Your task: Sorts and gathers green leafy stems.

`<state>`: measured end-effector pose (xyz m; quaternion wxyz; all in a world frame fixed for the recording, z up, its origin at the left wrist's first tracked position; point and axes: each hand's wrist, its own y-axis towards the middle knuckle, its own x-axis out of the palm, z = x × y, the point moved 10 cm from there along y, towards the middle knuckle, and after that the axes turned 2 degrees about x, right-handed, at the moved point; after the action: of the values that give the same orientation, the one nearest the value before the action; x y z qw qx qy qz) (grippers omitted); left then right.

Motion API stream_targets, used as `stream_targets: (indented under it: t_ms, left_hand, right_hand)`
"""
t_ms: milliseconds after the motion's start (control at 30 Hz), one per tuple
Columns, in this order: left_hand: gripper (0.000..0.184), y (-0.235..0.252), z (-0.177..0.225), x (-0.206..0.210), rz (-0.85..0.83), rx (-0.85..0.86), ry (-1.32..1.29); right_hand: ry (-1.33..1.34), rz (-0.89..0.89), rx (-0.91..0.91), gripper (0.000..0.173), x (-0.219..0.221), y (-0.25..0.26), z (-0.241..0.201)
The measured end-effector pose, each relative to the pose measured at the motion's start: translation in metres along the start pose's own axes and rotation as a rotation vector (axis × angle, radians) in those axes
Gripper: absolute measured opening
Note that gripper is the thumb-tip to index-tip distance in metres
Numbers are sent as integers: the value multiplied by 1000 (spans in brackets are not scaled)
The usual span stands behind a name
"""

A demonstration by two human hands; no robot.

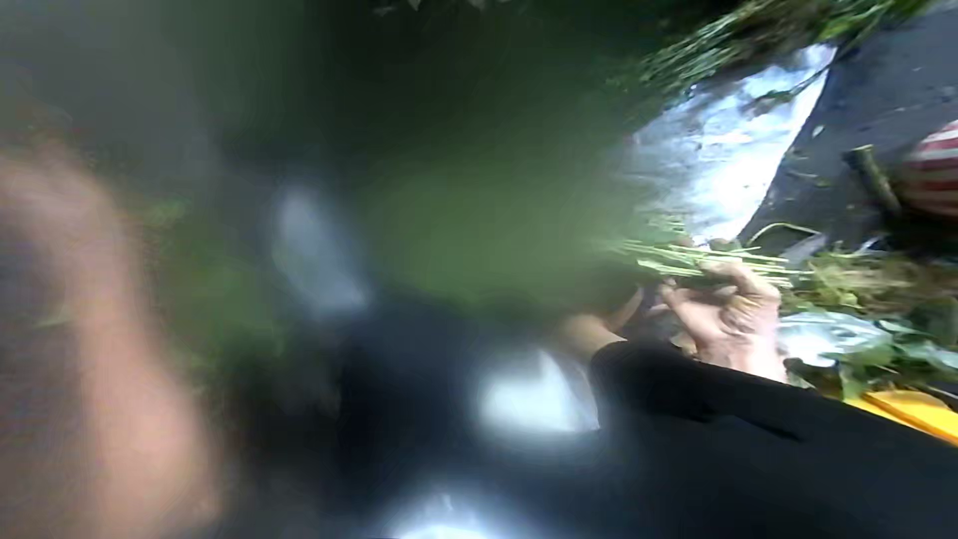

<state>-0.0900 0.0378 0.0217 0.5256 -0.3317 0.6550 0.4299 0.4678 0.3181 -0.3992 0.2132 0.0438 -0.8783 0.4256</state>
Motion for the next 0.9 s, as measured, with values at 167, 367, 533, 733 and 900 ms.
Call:
stream_targets:
  t_ms: [167, 367, 533, 733, 900]
  left_hand:
    - [65, -62, 14, 210, -551, 80, -98]
    - [53, -106, 127, 318, -1067, 644, 91]
    - [44, -139, 335, 211, -856, 1217, -75]
    - [97, -286, 463, 222, -924, 1449, -432]
    - [87, -337, 454, 291, -963, 1233, -501]
  right_hand:
    - [-119, 73, -22, 26, 17, -15, -9]
    - [-287, 147, 25, 12, 25, -32, -27]
    - [-178, 134, 39, 18, 17, -23, -18]
    - [-409, 111, -78, 18, 12, -10, -19]
    - [-583, 56, -349, 37, 14, 3, -38]
